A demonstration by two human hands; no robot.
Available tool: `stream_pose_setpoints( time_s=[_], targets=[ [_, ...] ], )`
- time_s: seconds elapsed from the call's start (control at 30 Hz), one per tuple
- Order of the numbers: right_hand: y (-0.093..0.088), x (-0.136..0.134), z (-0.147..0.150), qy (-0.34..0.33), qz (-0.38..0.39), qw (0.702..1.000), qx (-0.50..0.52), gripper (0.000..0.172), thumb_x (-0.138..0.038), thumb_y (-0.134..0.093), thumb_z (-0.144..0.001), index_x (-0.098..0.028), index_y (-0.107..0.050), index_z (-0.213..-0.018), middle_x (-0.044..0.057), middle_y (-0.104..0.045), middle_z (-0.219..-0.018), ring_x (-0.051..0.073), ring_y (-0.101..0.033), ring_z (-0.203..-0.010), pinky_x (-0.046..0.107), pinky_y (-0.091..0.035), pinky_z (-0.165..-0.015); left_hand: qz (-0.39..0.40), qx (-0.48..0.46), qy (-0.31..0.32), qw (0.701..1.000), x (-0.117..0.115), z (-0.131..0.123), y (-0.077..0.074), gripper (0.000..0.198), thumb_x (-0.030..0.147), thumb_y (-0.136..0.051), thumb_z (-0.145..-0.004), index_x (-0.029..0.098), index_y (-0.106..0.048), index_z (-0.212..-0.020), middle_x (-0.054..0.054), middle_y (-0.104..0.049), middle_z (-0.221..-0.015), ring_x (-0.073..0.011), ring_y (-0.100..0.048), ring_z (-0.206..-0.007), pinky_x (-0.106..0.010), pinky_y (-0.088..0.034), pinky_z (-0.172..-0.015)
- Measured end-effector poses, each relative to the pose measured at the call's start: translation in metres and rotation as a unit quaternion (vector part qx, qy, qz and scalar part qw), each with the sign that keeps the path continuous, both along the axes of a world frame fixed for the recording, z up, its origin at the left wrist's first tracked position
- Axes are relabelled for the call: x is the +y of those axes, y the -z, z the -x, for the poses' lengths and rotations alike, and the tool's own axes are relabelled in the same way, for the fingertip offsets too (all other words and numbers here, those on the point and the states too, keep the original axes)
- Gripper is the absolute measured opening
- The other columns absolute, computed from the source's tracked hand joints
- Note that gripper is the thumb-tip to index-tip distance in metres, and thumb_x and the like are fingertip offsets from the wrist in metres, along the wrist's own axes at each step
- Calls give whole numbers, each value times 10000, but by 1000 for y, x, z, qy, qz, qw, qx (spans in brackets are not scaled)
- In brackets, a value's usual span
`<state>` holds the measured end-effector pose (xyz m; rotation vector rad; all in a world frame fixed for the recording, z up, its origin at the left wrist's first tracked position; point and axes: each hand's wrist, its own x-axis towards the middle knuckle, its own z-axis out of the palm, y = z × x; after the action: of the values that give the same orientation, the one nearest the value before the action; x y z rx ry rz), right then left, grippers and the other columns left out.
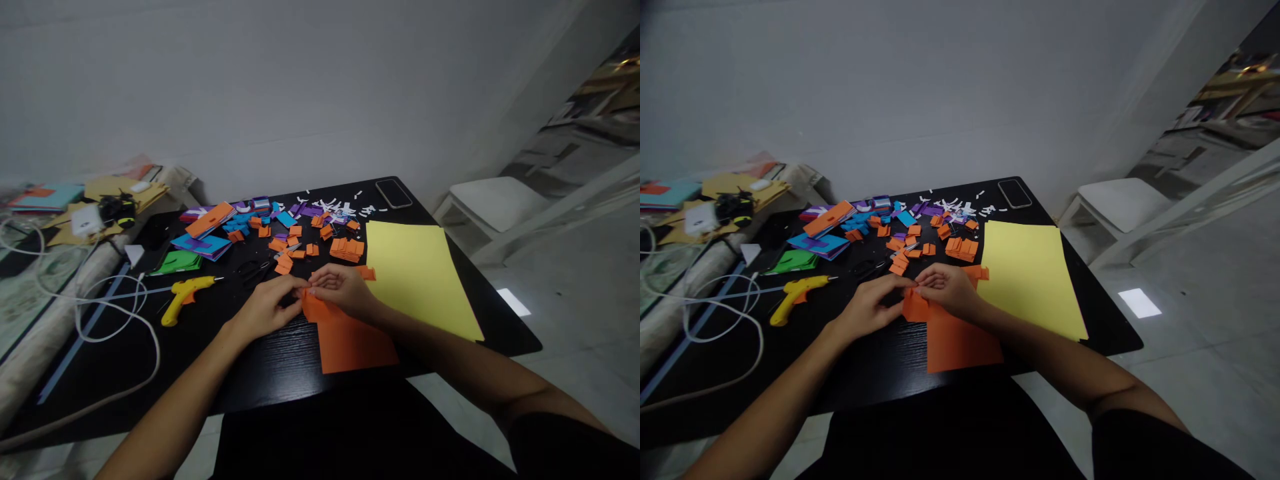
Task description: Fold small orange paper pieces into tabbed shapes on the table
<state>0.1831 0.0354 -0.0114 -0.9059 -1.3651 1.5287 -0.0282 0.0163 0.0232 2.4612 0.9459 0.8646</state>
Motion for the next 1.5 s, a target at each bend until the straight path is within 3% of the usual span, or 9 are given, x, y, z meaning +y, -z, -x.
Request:
stream_pose_setpoints(
  time_s=[0.4, 0.63, 0.87, 1.2, 1.5],
  targets=[
    [2, 3, -1, -14, 28, 999, 6, 330, -319, -902, -624, -193, -696, -848, 7, -725, -778, 160, -716, -753, 342, -619, -788, -8, 11, 5, 1000, -1, 0, -4, 189, 156, -599, -922, 180, -668, -1096, -54, -751, -946, -148, -726, -827, -241, -582, -737],
    [0, 3, -2, -10, 27, 1000, -3, 318, -297, -907, -627, -202, -699, -848, 11, -739, -795, 166, -725, -765, 346, -618, -800, -9, 15, 7, 1000, 0, 0, -1, 254, 159, -596, -925, 192, -671, -1166, -65, -758, -1001, -160, -731, -863, -270, -596, -781],
    [2, 9, -4, -38, 39, 999, -1, 321, -351, -903, -638, -188, -714, -840, 22, -754, -794, 174, -734, -782, 344, -607, -791, -3, 4, -10, 1000, 0, 2, 1, 189, 176, -612, -923, 184, -673, -1102, -67, -758, -990, -162, -733, -862, -264, -589, -781],
    [0, 4, -3, -4, 31, 999, 10, 286, -330, -890, -661, -198, -705, -834, 19, -760, -814, 180, -744, -804, 368, -611, -830, 3, 12, -20, 1000, 1, 1, -2, 217, 131, -609, -892, 180, -657, -1098, -54, -746, -976, -163, -723, -860, -262, -574, -767],
    [1, 4, -2, -11, 19, 1000, 9, 263, -351, -896, -666, -213, -726, -810, 29, -776, -818, 191, -754, -803, 376, -628, -825, 0, 2, -17, 1000, 1, 3, 4, 175, 147, -624, -894, 179, -652, -1064, -47, -736, -937, -163, -715, -837, -264, -565, -740]
  ],
)
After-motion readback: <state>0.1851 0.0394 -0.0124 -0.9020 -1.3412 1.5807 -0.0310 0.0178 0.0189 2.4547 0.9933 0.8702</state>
